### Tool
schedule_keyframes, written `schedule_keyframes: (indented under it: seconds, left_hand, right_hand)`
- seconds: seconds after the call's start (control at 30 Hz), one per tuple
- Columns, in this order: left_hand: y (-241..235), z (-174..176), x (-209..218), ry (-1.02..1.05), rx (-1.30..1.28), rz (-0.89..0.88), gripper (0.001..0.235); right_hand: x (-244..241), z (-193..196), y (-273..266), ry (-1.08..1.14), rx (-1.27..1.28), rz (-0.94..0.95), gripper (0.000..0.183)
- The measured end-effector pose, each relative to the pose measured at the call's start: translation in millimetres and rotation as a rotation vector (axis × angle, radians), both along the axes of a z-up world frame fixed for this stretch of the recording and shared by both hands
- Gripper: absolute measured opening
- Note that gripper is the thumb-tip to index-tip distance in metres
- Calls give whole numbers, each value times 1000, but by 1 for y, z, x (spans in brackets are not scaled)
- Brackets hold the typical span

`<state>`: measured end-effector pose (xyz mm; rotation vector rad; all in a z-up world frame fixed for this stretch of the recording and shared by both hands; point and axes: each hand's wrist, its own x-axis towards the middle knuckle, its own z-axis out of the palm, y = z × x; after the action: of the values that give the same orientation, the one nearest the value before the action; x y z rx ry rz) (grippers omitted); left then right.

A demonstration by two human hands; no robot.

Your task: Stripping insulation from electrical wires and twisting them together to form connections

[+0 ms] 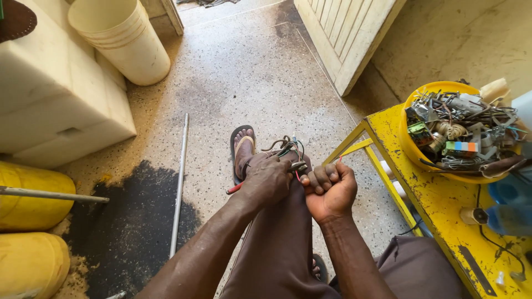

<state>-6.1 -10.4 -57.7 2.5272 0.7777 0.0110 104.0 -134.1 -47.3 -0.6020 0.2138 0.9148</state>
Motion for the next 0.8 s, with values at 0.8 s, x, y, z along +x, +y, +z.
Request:
schedule_keyframes:
  seconds: [0.8]
  left_hand:
    - [-3,49,18,495,217,-119,34]
  right_hand:
    - [-5,3,-9,-20,-69,-6,38]
